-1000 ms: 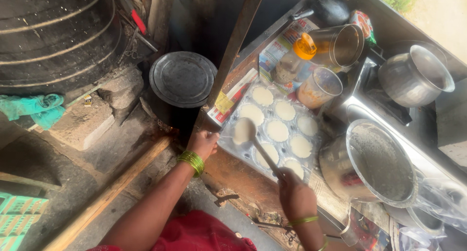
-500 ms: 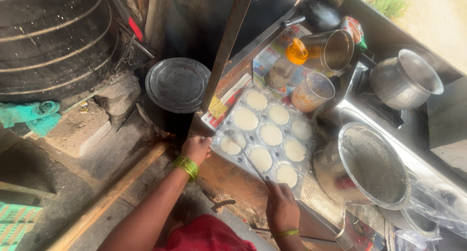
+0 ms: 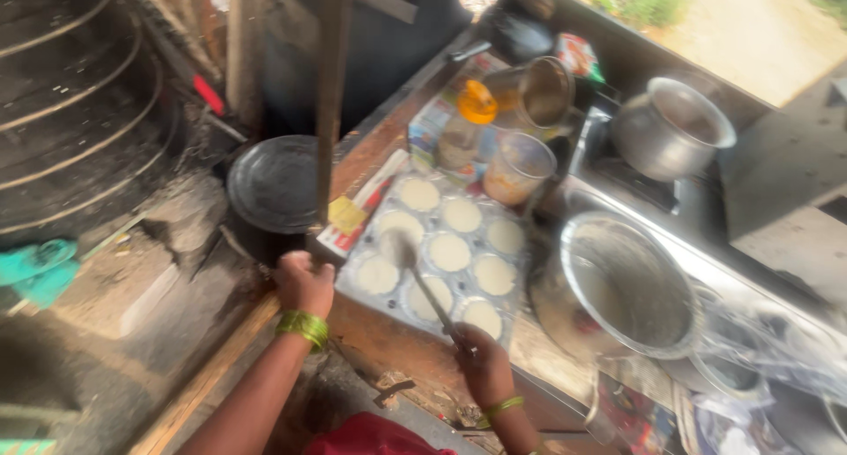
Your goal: The person places a plastic sheet over a mold, pours batter into the cavities using a ladle, and then places the filled mold into a steamer. The person also cleans the ladle and bowl during the process.
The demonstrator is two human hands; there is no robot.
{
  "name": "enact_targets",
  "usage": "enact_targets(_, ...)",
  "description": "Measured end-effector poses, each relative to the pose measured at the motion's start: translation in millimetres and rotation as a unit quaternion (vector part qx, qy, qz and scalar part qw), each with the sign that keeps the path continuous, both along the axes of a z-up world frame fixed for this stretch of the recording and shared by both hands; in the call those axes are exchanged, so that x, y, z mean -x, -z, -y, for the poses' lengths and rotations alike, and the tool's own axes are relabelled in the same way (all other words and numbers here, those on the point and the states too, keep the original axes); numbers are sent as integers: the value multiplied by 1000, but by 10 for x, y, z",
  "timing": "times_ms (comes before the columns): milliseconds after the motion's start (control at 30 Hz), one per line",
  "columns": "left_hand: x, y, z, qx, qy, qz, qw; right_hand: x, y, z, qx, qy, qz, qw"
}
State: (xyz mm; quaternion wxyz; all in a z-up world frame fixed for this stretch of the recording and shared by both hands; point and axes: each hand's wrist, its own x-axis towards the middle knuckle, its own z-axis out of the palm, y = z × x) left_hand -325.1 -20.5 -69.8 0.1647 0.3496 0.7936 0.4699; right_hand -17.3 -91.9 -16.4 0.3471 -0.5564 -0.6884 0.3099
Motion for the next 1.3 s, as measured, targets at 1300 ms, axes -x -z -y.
enact_targets(1300, -2692, -2832, 218, -306, 403, -102, 857, -2283, -1697, 90, -212, 106, 419, 876)
